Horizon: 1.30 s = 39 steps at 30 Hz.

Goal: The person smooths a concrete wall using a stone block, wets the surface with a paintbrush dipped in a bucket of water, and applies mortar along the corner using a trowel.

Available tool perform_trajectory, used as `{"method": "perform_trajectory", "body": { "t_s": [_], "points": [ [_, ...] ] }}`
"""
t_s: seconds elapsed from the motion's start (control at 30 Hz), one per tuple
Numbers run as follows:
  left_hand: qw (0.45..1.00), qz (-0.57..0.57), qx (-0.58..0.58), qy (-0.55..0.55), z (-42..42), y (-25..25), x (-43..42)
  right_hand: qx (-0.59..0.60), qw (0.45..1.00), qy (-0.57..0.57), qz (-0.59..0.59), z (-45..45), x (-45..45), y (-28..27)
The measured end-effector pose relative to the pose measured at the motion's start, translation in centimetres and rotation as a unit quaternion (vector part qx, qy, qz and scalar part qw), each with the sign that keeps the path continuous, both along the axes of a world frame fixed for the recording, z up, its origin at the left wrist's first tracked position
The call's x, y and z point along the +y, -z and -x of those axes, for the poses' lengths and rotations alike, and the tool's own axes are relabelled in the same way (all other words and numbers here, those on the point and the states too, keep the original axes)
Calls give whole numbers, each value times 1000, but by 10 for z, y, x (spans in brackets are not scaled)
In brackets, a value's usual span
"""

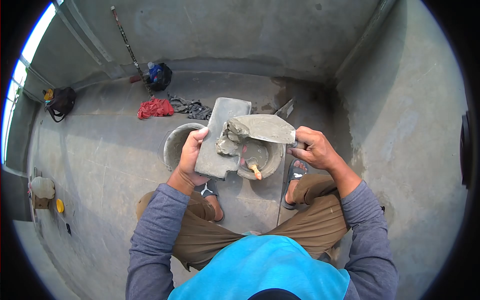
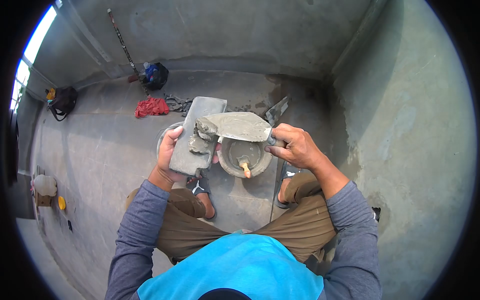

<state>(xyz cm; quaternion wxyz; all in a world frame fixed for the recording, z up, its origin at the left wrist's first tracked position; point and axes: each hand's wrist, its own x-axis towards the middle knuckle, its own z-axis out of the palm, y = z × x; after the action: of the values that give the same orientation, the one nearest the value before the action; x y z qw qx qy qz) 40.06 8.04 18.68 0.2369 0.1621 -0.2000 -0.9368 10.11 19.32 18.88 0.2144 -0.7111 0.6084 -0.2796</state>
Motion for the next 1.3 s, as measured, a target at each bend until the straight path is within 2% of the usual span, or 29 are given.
{"method": "perform_trajectory", "body": {
  "t_s": [0.1,0.13,0.17,0.23,0.4,0.5,0.57,0.77,0.83,0.97,1.03,1.13,1.23,1.3],
  "points": [
    [999,-26,38,11,5,-5,2,-27,999,17,-12,5,6,-3],
    [998,-41,-13,-48,11,-10,7,-45,999,9,-26,3,4,-1],
    [998,-40,-16,-53,10,-8,6,-49,998,4,-25,3,4,-1],
    [999,17,29,28,4,0,-2,-33,999,17,-6,5,4,-1],
    [999,31,30,8,10,0,0,-40,999,27,-21,8,6,1],
    [1000,15,19,3,12,3,-1,16,1000,26,8,8,7,-3],
    [997,28,54,36,10,6,-6,13,999,36,17,11,7,-7],
    [996,13,89,1,11,2,-9,59,995,39,73,15,7,-11],
    [996,-34,78,-39,11,0,-7,66,994,38,80,16,9,-9],
    [991,-39,121,-28,7,7,-9,51,996,32,69,15,9,-5],
    [995,14,77,-54,6,7,-8,30,998,50,28,17,15,-5],
    [990,41,71,-112,5,3,-4,-15,997,67,29,30,15,8],
    [981,92,60,-162,-4,0,-4,3,991,128,24,60,8,16],
    [980,82,73,-164,-6,-5,-3,23,987,161,-16,86,2,22]
  ]
}}
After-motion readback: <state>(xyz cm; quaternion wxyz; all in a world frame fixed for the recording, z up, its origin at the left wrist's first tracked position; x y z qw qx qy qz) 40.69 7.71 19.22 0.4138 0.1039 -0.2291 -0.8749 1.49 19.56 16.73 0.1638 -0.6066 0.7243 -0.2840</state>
